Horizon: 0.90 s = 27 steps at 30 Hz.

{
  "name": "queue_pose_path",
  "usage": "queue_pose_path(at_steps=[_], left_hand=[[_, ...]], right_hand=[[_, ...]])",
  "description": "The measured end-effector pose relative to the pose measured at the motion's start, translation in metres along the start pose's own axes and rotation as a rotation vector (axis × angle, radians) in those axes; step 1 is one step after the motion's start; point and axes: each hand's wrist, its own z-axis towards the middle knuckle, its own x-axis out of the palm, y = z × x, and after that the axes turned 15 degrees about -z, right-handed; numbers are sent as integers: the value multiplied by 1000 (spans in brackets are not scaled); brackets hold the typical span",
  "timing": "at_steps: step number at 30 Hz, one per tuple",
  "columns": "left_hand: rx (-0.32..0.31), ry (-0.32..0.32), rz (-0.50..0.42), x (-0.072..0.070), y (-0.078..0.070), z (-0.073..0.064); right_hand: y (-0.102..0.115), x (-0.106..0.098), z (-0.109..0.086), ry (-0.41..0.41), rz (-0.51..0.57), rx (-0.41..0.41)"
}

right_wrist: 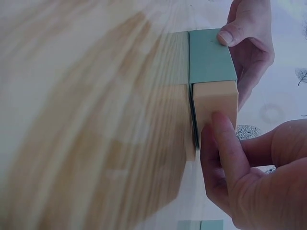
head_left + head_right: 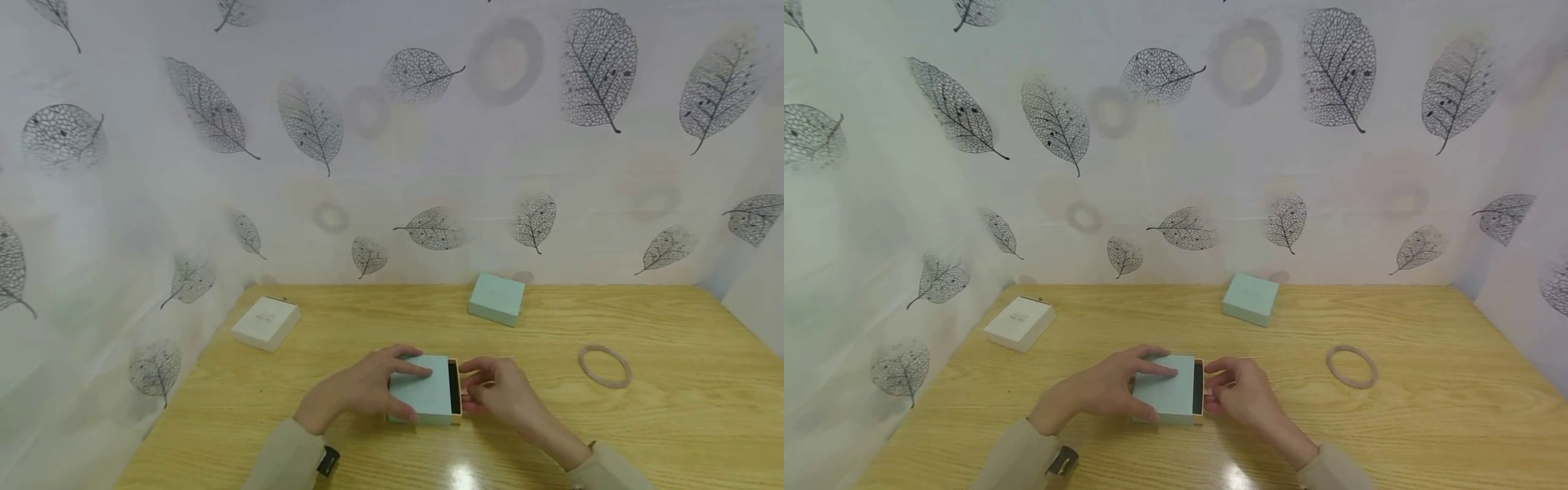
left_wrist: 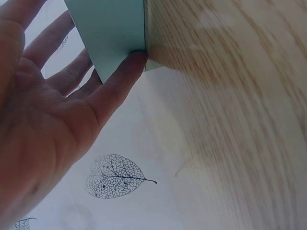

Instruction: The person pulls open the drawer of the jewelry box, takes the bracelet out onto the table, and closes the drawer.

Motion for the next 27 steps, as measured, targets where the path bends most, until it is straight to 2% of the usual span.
queue_pose_path(at_steps=[16,27], left_hand=[[12,6,-2,0,0,0],[9,3,1,0,-1,-1]], right_hand=[[2,3,1,6,3,6],[2,4,3,26,13,-18]])
